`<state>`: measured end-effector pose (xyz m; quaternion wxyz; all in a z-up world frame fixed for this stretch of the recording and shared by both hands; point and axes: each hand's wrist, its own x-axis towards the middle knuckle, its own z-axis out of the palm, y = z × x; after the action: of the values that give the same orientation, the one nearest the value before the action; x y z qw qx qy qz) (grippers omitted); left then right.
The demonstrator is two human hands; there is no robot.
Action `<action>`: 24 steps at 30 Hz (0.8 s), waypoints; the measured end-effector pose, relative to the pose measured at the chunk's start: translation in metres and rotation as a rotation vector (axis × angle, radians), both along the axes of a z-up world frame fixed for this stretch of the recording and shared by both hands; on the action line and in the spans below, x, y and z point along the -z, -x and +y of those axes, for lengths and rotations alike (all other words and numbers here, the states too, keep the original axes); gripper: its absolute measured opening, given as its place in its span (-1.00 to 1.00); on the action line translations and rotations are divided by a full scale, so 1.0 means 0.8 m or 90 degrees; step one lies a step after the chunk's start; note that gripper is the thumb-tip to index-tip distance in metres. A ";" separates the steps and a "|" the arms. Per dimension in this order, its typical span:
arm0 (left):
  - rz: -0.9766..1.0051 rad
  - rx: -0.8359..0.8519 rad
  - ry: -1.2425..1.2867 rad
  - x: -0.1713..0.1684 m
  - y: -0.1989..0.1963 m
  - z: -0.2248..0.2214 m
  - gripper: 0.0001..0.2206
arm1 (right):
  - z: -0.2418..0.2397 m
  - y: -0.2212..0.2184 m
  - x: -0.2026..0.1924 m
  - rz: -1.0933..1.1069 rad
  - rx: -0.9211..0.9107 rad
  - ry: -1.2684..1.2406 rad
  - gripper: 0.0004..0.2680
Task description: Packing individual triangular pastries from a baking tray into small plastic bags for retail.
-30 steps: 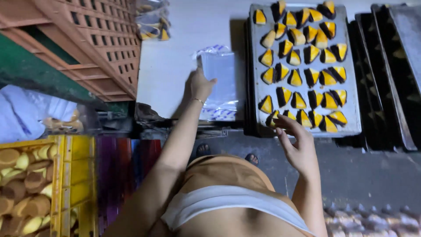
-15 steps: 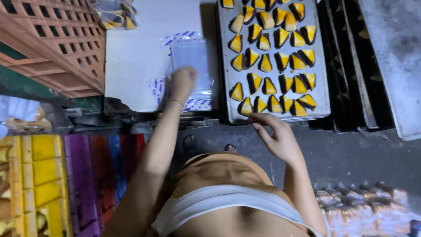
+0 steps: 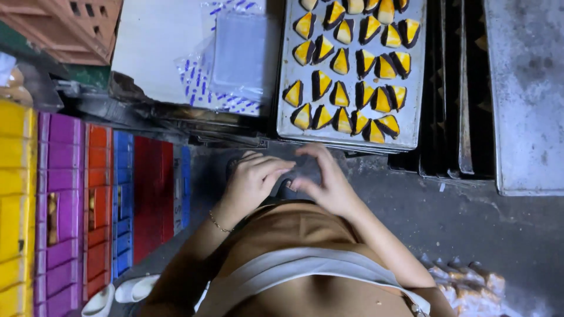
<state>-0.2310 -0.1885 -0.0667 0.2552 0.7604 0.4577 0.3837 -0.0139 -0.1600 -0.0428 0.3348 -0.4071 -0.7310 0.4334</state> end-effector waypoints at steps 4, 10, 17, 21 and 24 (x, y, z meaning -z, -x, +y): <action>0.042 -0.139 -0.004 0.003 -0.016 -0.022 -0.94 | -0.015 0.003 0.011 -0.123 -0.014 -0.101 -0.73; -0.130 -0.178 0.034 -0.002 -0.014 -0.025 -0.91 | -0.034 0.003 0.030 0.344 -0.239 0.429 -0.72; -0.271 -0.007 0.178 0.030 0.079 0.002 -0.47 | 0.026 -0.012 0.021 0.212 -0.189 0.163 -0.67; 0.030 -0.084 0.084 -0.023 0.130 0.019 -0.82 | 0.032 0.063 -0.045 -0.120 -0.106 -0.018 -0.80; 0.067 -0.137 0.154 -0.006 0.167 0.012 -0.75 | 0.062 0.080 0.033 -0.592 0.314 -0.351 -0.58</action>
<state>-0.3649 -0.1786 -0.0620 0.2781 0.6899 0.5917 0.3107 -0.0781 -0.1107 -0.0696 0.1636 -0.6100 -0.7705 -0.0864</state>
